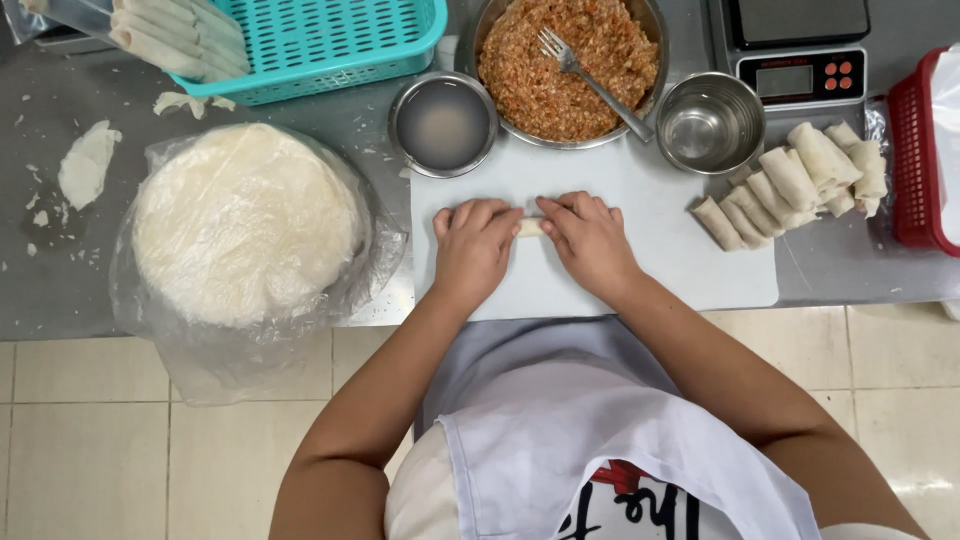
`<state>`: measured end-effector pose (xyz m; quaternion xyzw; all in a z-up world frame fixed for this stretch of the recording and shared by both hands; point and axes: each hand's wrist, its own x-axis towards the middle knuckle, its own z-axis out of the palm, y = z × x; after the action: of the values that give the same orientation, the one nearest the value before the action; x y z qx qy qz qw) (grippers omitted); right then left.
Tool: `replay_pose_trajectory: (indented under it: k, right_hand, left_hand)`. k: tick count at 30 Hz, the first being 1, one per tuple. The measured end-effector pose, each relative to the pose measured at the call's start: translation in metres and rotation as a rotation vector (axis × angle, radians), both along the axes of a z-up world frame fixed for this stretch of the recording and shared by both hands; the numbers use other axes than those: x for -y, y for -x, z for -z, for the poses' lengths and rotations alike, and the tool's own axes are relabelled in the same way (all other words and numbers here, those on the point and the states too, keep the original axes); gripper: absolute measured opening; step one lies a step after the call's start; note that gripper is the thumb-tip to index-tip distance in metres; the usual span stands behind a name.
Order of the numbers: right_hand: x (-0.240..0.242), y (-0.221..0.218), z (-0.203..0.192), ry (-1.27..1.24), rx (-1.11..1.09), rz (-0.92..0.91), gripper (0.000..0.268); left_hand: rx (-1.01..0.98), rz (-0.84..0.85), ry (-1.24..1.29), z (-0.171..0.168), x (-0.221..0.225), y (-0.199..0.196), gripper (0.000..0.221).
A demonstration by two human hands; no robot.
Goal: The person is preparing rolled food items by placing filling on a thin wrapper and rolling it up into a cylinder.
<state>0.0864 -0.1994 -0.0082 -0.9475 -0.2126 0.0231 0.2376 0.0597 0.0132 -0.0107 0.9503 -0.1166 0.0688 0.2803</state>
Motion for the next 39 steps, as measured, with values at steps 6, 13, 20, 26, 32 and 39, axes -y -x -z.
replay_pose_trajectory:
  k: [6,13,20,26,32,39]
  right_hand:
    - [0.0,0.007,-0.001,0.02,0.105,-0.067,0.035]
    - [-0.001,-0.009,-0.009,0.123,0.016,-0.071,0.048]
    - [0.011,-0.017,0.012,0.005,0.052,-0.091,0.041]
    - [0.016,-0.018,0.023,-0.05,0.141,-0.134,0.034]
    - [0.015,-0.012,0.008,-0.078,0.101,-0.141,0.048]
    - [0.014,-0.011,-0.002,-0.128,0.052,-0.139,0.042]
  left_hand:
    - [0.22,0.082,-0.1,0.012,-0.005,0.006,0.029]
    - [0.016,0.094,-0.099,0.012,-0.009,-0.004,0.039]
    - [-0.039,0.071,-0.067,0.011,-0.011,0.0,0.043]
    - [0.032,0.081,-0.021,0.013,-0.013,0.002,0.034]
    - [0.036,0.071,0.029,0.008,-0.013,0.004,0.034]
    - [0.014,0.08,0.0,0.006,-0.013,0.002,0.035]
